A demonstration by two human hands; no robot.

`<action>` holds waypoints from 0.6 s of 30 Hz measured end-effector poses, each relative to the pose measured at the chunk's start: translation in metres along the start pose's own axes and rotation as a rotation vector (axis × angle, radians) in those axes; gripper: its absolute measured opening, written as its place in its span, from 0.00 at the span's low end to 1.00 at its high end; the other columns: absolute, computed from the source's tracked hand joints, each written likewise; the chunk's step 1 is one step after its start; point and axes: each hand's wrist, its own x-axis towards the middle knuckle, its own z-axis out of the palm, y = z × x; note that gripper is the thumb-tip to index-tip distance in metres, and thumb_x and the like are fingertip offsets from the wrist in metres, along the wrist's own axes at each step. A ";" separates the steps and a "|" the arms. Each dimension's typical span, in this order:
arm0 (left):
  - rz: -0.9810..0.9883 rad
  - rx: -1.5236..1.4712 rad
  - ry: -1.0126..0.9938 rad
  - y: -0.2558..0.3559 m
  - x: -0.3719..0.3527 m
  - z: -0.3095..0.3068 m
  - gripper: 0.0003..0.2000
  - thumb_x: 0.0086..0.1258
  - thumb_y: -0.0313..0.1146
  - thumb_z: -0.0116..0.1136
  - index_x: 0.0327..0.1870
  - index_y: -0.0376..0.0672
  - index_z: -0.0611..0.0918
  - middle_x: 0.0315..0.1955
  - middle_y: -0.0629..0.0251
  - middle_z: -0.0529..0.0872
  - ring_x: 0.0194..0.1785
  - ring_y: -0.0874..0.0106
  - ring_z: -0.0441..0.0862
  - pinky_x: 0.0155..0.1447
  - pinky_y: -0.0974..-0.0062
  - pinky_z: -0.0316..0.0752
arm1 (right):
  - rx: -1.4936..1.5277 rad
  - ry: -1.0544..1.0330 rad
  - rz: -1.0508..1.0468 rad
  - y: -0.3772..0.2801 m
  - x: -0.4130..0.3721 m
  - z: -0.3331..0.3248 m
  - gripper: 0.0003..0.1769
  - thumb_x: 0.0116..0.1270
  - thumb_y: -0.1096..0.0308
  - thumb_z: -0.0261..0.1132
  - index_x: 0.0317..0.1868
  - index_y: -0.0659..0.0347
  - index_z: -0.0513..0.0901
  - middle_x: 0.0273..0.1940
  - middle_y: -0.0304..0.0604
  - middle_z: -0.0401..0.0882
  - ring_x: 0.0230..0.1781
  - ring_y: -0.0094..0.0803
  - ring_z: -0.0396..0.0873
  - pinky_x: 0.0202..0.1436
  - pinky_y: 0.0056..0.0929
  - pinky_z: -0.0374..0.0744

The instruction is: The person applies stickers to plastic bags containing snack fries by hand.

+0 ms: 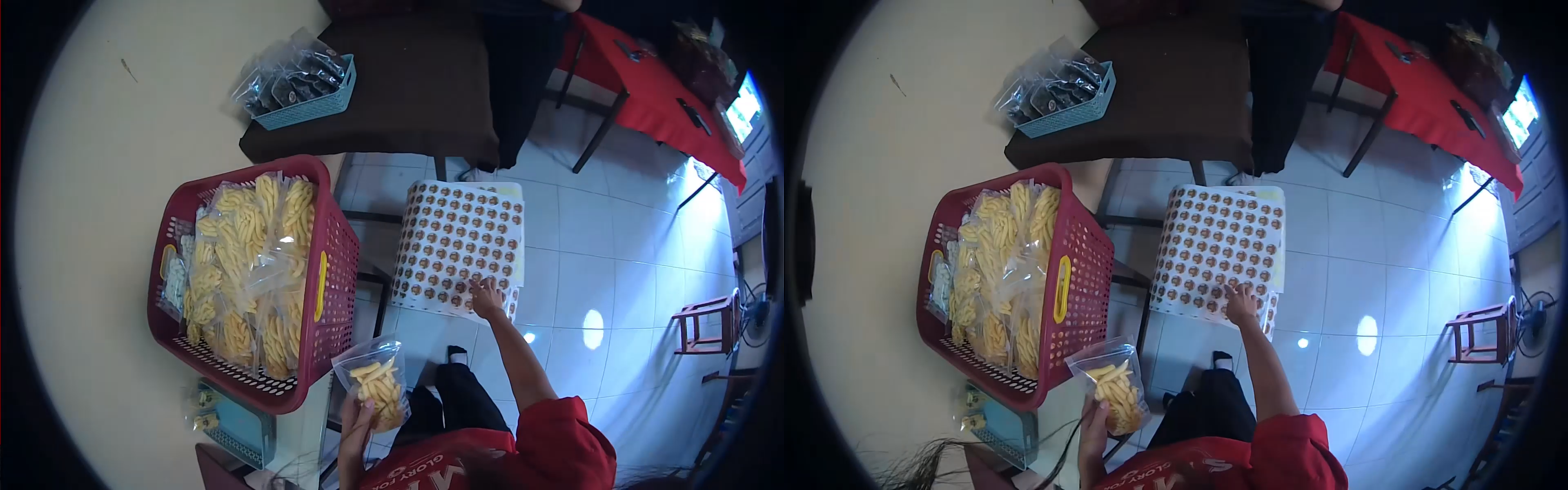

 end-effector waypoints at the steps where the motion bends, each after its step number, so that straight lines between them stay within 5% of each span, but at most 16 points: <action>1: 0.012 0.061 0.033 0.002 0.005 0.006 0.20 0.62 0.30 0.43 0.54 0.35 0.60 0.48 0.58 0.67 0.49 0.71 0.67 0.53 0.75 0.61 | -0.030 0.025 -0.041 0.003 0.008 0.006 0.21 0.53 0.69 0.51 0.50 0.48 0.68 0.51 0.46 0.60 0.54 0.42 0.56 0.52 0.45 0.61; 14: -0.157 0.045 0.210 -0.015 0.023 0.021 0.19 0.62 0.33 0.44 0.53 0.36 0.61 0.47 0.59 0.67 0.50 0.72 0.65 0.53 0.76 0.59 | -0.076 0.200 -0.303 0.034 0.019 0.022 0.15 0.48 0.68 0.58 0.40 0.49 0.75 0.44 0.39 0.66 0.49 0.40 0.63 0.47 0.39 0.66; 18: -0.062 0.010 0.157 -0.014 0.028 0.029 0.20 0.61 0.33 0.44 0.53 0.36 0.61 0.47 0.59 0.67 0.50 0.72 0.64 0.53 0.76 0.59 | -0.078 0.182 -0.338 0.035 0.017 0.015 0.12 0.46 0.68 0.59 0.35 0.51 0.77 0.42 0.39 0.67 0.47 0.37 0.65 0.46 0.37 0.66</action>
